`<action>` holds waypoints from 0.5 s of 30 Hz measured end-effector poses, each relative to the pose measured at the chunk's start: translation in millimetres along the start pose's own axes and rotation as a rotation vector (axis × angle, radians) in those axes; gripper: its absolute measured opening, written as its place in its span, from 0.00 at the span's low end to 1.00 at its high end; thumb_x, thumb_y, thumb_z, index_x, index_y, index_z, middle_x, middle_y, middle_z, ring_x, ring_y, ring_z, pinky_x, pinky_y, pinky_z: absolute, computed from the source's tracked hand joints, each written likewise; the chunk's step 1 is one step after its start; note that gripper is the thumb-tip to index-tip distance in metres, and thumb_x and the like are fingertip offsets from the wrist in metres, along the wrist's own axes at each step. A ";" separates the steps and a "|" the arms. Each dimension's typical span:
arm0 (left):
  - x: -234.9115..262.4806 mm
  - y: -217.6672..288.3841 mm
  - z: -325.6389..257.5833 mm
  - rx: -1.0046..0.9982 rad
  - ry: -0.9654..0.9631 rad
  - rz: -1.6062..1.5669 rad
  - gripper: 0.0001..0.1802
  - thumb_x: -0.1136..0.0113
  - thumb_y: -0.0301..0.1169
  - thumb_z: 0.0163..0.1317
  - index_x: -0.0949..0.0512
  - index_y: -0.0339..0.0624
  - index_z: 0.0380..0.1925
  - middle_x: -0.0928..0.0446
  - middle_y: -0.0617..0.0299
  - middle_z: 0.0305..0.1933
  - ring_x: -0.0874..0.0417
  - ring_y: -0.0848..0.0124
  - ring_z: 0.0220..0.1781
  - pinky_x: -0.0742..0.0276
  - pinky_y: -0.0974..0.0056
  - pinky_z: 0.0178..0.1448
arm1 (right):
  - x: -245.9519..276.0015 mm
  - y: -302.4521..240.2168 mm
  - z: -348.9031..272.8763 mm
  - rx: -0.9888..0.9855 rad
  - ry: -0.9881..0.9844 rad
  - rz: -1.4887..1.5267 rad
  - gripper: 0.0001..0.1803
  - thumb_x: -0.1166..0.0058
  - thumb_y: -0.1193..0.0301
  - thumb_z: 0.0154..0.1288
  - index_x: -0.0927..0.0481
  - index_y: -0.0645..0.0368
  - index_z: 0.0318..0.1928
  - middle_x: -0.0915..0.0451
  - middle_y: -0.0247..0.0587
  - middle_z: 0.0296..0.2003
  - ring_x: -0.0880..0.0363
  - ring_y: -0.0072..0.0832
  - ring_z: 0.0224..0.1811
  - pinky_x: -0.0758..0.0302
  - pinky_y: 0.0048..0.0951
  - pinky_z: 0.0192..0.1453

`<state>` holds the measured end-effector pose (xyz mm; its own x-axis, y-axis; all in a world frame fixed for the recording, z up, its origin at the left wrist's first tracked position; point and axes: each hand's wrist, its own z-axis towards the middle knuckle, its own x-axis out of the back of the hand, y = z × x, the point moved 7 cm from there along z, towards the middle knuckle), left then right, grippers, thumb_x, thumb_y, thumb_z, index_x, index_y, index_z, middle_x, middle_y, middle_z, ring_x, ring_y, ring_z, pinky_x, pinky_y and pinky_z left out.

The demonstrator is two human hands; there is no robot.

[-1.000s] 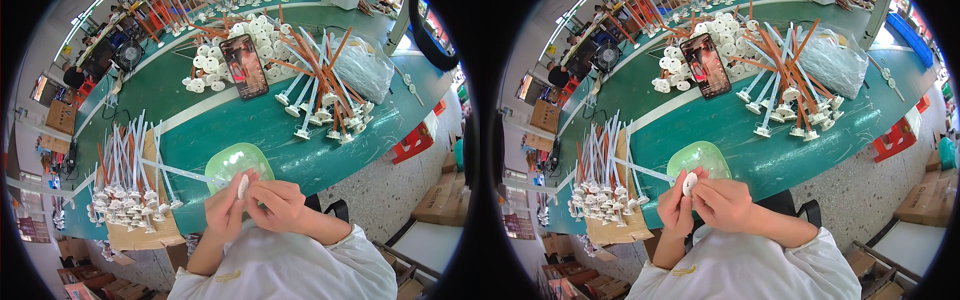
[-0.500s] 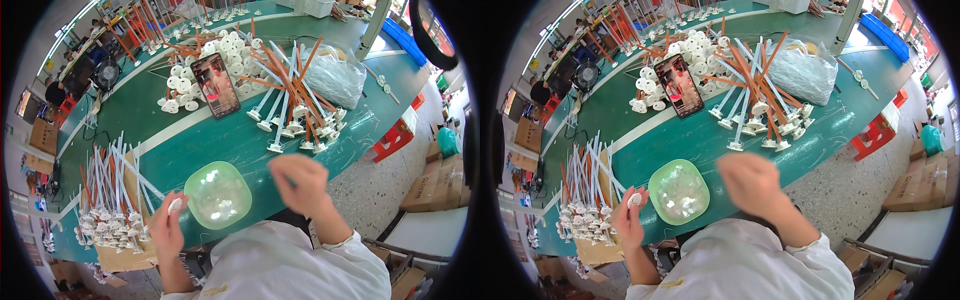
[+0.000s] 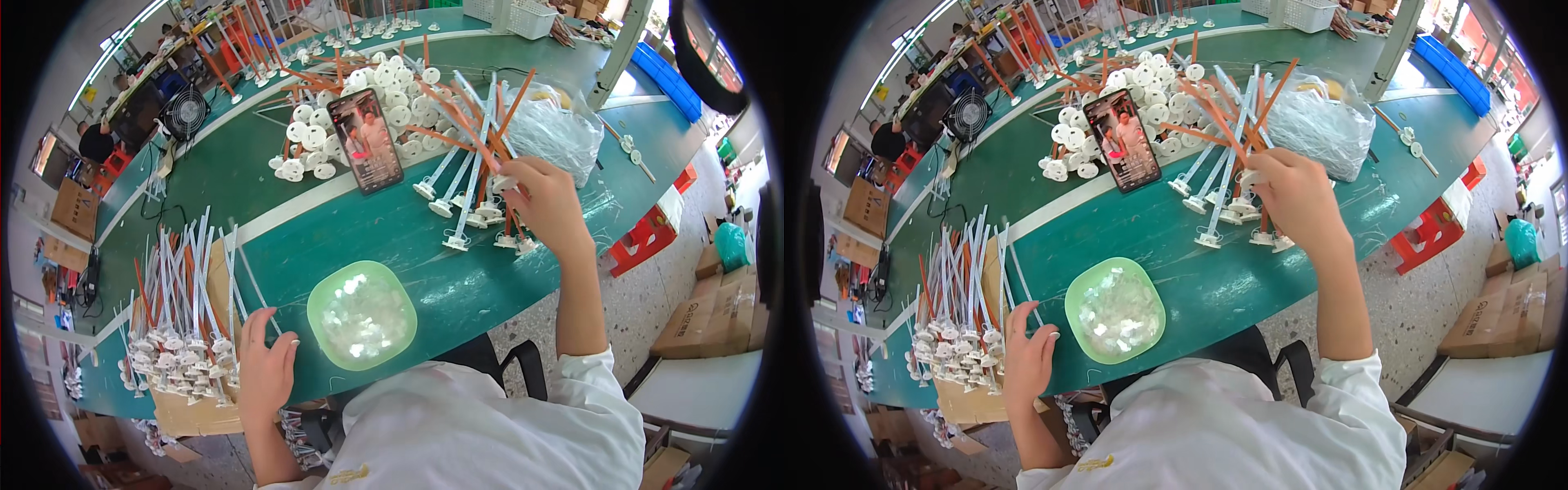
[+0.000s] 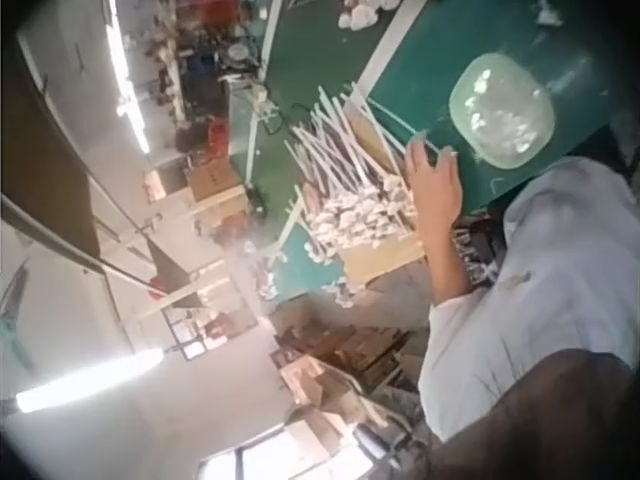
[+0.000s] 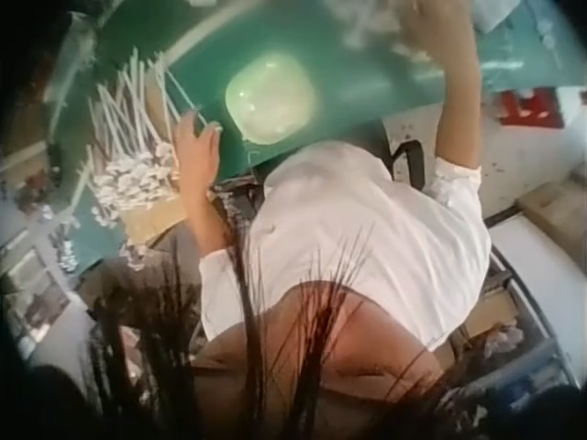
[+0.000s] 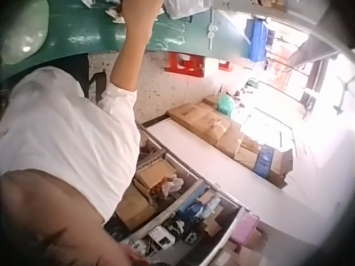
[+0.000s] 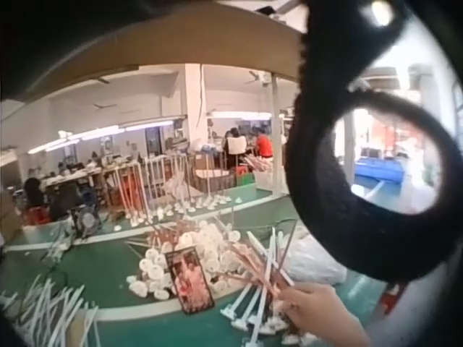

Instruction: Assembling small white plastic connectors onto the ends of clear plastic tubes at a workbench.

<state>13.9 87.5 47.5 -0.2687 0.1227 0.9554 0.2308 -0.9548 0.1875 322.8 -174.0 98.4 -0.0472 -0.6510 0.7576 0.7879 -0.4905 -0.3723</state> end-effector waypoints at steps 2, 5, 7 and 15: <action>-11.7 -12.7 -7.0 0.033 -0.067 -0.048 0.07 0.39 0.25 0.60 0.20 0.40 0.39 0.28 0.48 0.60 0.32 0.45 0.67 0.37 0.47 0.69 | 8.1 -13.4 -9.2 0.000 -0.006 0.093 0.18 0.32 0.78 0.48 0.18 0.61 0.43 0.17 0.43 0.37 0.17 0.36 0.34 0.22 0.31 0.39; -9.1 -12.1 -7.7 0.000 -0.061 0.014 0.08 0.37 0.26 0.58 0.20 0.38 0.39 0.27 0.49 0.59 0.31 0.46 0.66 0.37 0.46 0.70 | 10.7 -27.4 -24.0 0.060 0.013 0.137 0.23 0.29 0.77 0.48 0.20 0.63 0.47 0.19 0.43 0.33 0.19 0.33 0.31 0.25 0.30 0.37; -7.6 -8.9 -4.4 0.000 -0.034 0.024 0.10 0.35 0.27 0.57 0.20 0.39 0.39 0.27 0.50 0.59 0.30 0.47 0.66 0.38 0.45 0.70 | 13.6 -43.0 -31.4 0.079 0.063 0.257 0.21 0.30 0.78 0.49 0.21 0.62 0.45 0.20 0.42 0.32 0.19 0.33 0.31 0.25 0.29 0.37; 7.0 59.5 9.0 -0.137 0.187 -0.534 0.22 0.33 0.21 0.50 0.20 0.37 0.48 0.17 0.52 0.48 0.17 0.50 0.49 0.21 0.52 0.55 | -21.7 -88.8 -100.9 0.016 0.243 0.576 0.09 0.43 0.83 0.59 0.23 0.65 0.41 0.16 0.48 0.37 0.17 0.41 0.36 0.22 0.35 0.42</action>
<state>34.1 34.0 67.4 -0.4777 0.5587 0.6780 -0.1019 -0.8018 0.5889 191.9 -174.7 60.9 0.2510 -0.9223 0.2938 0.7373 -0.0146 -0.6754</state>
